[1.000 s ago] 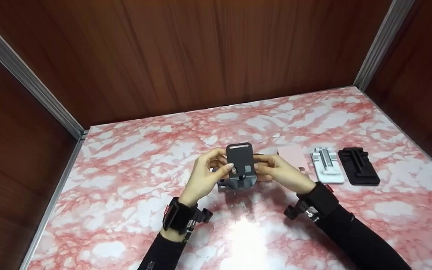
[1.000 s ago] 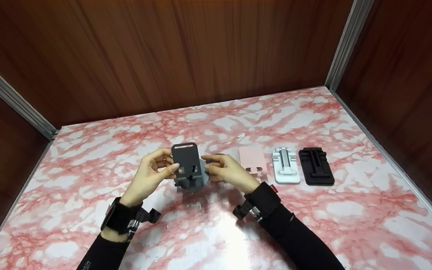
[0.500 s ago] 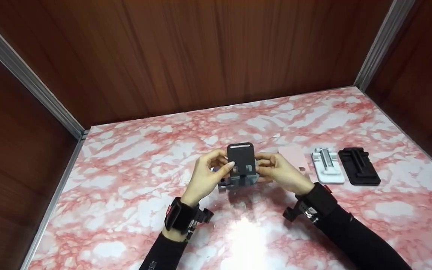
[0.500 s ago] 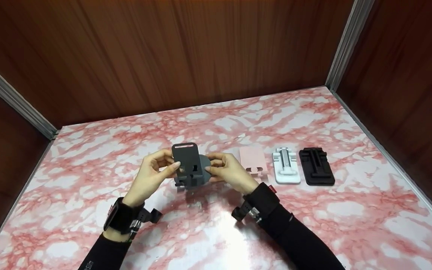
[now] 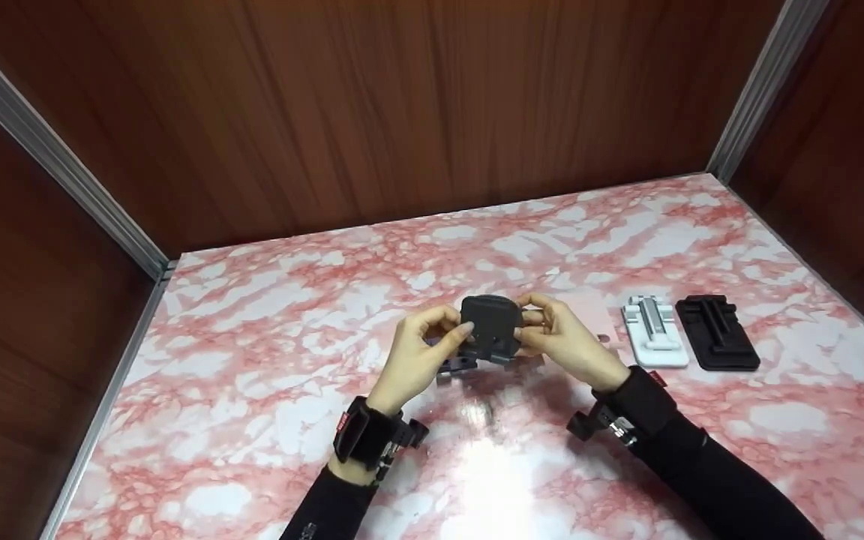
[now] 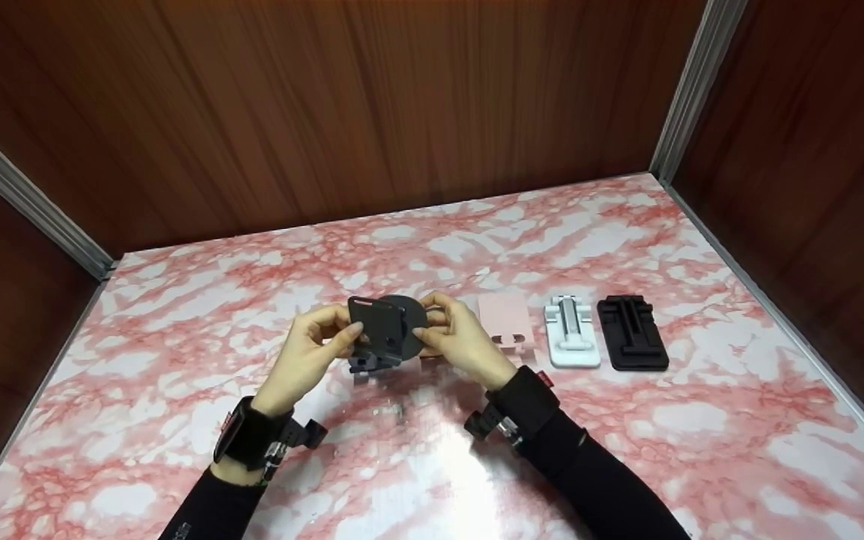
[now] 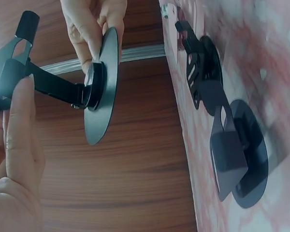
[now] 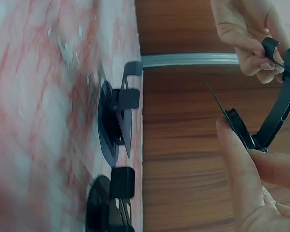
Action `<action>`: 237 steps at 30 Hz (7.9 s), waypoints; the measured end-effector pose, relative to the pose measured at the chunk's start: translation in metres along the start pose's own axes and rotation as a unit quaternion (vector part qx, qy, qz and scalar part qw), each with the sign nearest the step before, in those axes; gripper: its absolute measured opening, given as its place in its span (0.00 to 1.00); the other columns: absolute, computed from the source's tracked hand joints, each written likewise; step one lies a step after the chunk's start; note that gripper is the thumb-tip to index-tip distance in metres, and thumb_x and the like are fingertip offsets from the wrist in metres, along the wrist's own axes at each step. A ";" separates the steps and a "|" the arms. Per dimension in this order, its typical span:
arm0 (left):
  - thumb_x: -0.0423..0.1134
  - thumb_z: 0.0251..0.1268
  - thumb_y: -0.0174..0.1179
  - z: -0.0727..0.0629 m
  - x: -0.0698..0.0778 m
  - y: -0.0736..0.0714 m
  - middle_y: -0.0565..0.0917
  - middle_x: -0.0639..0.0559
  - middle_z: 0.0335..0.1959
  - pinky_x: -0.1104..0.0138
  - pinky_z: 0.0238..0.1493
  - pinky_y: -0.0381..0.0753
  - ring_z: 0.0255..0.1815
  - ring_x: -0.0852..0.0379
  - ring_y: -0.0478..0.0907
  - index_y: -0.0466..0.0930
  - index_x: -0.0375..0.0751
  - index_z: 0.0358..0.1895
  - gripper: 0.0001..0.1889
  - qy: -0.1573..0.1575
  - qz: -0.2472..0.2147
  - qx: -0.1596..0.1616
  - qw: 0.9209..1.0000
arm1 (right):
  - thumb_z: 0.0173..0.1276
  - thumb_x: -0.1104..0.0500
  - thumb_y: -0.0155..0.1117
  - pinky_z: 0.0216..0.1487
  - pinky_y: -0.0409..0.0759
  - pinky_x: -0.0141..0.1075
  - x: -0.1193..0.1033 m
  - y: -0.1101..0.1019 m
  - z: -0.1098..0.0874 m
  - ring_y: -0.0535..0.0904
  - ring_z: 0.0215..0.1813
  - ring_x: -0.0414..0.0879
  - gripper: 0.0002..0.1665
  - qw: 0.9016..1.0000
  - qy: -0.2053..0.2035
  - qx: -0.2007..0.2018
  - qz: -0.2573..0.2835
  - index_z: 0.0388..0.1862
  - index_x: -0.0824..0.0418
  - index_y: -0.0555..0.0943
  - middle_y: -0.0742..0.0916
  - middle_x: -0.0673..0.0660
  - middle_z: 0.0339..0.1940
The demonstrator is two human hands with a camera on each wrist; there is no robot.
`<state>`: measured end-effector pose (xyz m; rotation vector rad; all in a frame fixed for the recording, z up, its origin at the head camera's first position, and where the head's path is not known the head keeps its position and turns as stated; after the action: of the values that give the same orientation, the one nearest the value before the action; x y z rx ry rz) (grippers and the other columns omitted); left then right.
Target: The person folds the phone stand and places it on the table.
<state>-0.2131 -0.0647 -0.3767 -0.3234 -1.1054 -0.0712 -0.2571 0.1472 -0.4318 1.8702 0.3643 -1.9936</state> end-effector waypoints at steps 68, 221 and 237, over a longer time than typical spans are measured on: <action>0.33 0.69 0.59 0.003 -0.040 -0.012 0.79 0.50 0.24 0.66 0.25 0.82 0.24 0.57 0.75 0.74 0.25 0.30 0.12 -0.098 -0.111 -0.103 0.983 | 0.59 0.80 0.62 0.46 0.83 0.37 -0.027 0.004 -0.010 0.84 0.46 0.56 0.17 0.879 -0.284 0.070 -0.376 0.46 0.69 0.76 0.86 0.65 0.43; 0.31 0.57 0.68 0.002 -0.042 0.005 0.85 0.47 0.33 0.62 0.43 0.82 0.33 0.56 0.81 0.78 0.29 0.48 0.16 -0.095 -0.025 0.001 0.995 | 0.66 0.66 0.65 0.48 0.82 0.48 -0.021 0.012 -0.013 0.84 0.47 0.56 0.31 1.000 -0.009 -0.030 -0.002 0.65 0.76 0.68 0.82 0.68 0.54; 0.31 0.60 0.67 0.000 -0.038 -0.010 0.85 0.40 0.43 0.61 0.45 0.84 0.40 0.51 0.83 0.75 0.27 0.54 0.20 -0.111 -0.074 0.006 0.991 | 0.73 0.53 0.59 0.50 0.80 0.40 -0.032 0.013 -0.020 0.82 0.46 0.48 0.27 0.930 -0.134 0.000 -0.343 0.66 0.66 0.73 0.85 0.60 0.50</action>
<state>-0.2328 -0.0777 -0.4083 -0.2426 -1.3493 -0.1630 -0.2321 0.1481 -0.4003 1.5535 1.0481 -2.6410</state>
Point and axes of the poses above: each hand's wrist, its own z-axis towards the middle knuckle, its own y-axis out of the palm, x = y × z, the point moved 2 cm from there along z, towards the middle knuckle
